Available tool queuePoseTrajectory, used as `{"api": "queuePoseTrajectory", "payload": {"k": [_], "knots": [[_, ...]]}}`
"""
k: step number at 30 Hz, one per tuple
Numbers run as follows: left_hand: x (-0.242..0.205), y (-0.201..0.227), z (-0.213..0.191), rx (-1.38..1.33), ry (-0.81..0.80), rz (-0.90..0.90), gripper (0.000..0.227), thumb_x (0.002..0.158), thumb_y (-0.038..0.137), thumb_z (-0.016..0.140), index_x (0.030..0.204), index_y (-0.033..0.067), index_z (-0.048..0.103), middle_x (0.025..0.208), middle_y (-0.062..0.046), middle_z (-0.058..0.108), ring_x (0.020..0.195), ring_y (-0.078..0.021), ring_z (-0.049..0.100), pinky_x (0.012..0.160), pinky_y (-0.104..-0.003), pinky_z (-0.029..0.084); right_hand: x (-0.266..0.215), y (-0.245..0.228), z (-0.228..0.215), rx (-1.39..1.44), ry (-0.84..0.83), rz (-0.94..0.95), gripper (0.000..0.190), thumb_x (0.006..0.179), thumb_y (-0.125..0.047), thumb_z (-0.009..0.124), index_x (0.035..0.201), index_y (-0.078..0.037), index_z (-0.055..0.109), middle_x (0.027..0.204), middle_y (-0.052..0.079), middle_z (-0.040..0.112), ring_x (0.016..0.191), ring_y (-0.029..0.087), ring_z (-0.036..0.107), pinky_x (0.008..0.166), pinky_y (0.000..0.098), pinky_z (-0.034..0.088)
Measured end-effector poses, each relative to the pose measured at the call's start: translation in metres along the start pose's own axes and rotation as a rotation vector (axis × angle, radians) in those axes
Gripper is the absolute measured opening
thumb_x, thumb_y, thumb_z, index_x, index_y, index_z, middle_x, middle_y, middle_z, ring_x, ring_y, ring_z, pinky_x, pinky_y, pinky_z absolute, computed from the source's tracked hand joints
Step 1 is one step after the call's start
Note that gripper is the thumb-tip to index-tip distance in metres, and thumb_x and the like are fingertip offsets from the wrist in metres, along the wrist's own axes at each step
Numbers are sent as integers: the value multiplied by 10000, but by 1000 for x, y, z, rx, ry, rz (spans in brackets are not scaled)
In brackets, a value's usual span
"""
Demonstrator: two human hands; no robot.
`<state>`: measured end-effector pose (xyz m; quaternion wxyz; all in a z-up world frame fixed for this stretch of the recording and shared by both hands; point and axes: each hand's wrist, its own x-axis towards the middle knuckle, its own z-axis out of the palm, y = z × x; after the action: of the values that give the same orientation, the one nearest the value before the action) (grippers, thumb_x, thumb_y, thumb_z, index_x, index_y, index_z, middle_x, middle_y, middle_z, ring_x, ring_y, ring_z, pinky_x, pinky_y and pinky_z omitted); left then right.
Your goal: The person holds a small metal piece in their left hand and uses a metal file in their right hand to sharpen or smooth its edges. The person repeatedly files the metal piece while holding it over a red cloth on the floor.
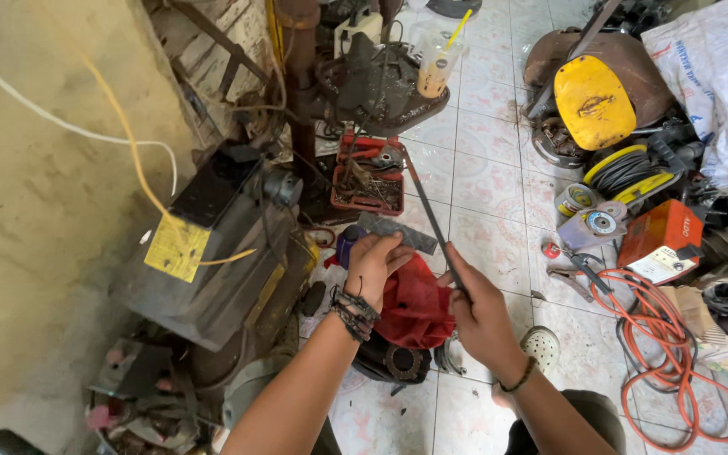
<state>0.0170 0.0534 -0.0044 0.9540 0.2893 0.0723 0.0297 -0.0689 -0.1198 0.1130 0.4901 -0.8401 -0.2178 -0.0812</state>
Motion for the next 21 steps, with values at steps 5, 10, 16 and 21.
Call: {"api": "queuePoseTrajectory", "payload": {"k": [5,10,16,21], "knots": [[-5,12,33,241,8,-55,529,908,109,742,582,148,328,576,-17,455,810,-292,765,865,-429,664,12,27,-1,-106,-63,-81,695,933,51,400,1597,-145,344,1032,39,670,771,150,593,743,299,523],[3,-16,35,298,3,-10,505,878,145,793,589,161,379,598,-24,564,807,-271,773,836,-432,669,11,51,-8,-227,-128,-18,708,910,5,407,1600,-133,334,962,47,641,758,199,563,655,337,455],[-3,-25,55,351,112,-17,522,902,148,772,627,165,329,615,1,484,748,-190,704,836,-371,652,4,73,-14,-292,-117,49,717,886,-17,435,1585,-156,363,1054,66,650,706,216,583,574,369,461],[10,-34,34,297,152,26,285,861,146,802,690,109,578,811,-137,738,933,-367,785,886,-490,684,-2,83,-16,-336,-150,120,714,885,-50,449,1579,-206,393,909,20,592,628,197,535,558,364,467]]}}
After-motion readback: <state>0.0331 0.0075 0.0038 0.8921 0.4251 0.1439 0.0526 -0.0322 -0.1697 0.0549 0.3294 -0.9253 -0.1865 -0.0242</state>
